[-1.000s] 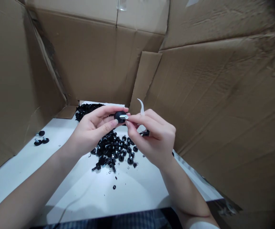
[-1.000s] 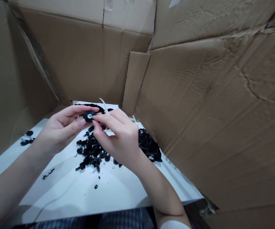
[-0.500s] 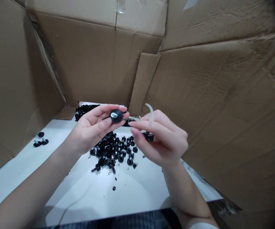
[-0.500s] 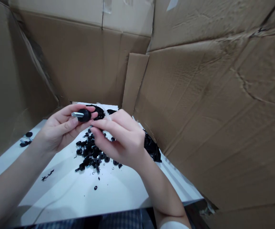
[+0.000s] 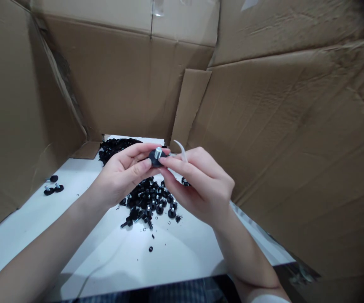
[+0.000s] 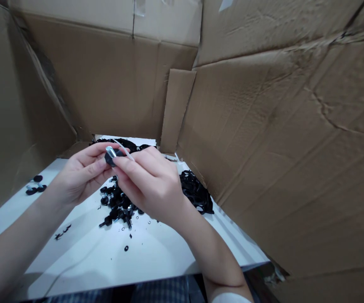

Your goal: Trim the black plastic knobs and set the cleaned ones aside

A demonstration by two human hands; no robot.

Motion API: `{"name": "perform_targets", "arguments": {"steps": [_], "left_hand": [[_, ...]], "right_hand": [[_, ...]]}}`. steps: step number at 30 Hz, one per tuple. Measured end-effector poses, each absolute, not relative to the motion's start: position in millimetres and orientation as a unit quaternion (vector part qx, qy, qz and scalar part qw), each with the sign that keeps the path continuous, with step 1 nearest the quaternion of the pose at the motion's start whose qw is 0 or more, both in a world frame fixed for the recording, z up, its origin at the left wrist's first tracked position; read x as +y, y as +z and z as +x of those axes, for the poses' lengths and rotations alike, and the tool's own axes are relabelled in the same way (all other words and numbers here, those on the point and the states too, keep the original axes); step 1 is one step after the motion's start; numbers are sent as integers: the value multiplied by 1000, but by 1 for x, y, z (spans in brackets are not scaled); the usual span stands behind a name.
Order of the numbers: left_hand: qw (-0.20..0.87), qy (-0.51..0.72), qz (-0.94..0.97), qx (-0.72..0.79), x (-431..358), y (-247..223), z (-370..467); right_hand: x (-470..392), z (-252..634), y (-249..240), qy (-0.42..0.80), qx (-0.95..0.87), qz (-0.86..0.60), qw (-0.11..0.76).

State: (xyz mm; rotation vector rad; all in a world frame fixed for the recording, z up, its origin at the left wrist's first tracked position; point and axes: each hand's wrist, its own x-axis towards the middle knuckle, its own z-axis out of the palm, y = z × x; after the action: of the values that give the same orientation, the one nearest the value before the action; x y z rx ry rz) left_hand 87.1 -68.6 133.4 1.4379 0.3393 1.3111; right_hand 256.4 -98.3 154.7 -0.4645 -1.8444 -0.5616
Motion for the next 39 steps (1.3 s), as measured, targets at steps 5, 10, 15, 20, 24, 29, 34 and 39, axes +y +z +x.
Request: {"name": "perform_targets", "arguments": {"steps": [5, 10, 15, 20, 24, 29, 34, 39], "left_hand": [[527, 561, 623, 139, -69, 136, 88], [492, 575, 641, 129, -69, 135, 89], [478, 577, 647, 143, -68, 132, 91], [475, 585, 640, 152, -67, 131, 92], [481, 590, 634, 135, -69, 133, 92], [471, 597, 633, 145, -71, 136, 91], [471, 593, 634, 154, -70, 136, 91], [484, 584, 637, 136, -66, 132, 92]], "right_hand": [[-96, 256, 153, -235, -777, -210, 544], [-96, 257, 153, -219, -776, -222, 549], [-94, 257, 153, -201, -770, -233, 559], [-91, 258, 153, -184, -776, -226, 559], [-89, 257, 153, -182, -772, -210, 572], [-89, 256, 151, -197, -756, -211, 587], [-90, 258, 152, -203, -767, -200, 574], [-87, 256, 151, -208, -771, -200, 568]]}}
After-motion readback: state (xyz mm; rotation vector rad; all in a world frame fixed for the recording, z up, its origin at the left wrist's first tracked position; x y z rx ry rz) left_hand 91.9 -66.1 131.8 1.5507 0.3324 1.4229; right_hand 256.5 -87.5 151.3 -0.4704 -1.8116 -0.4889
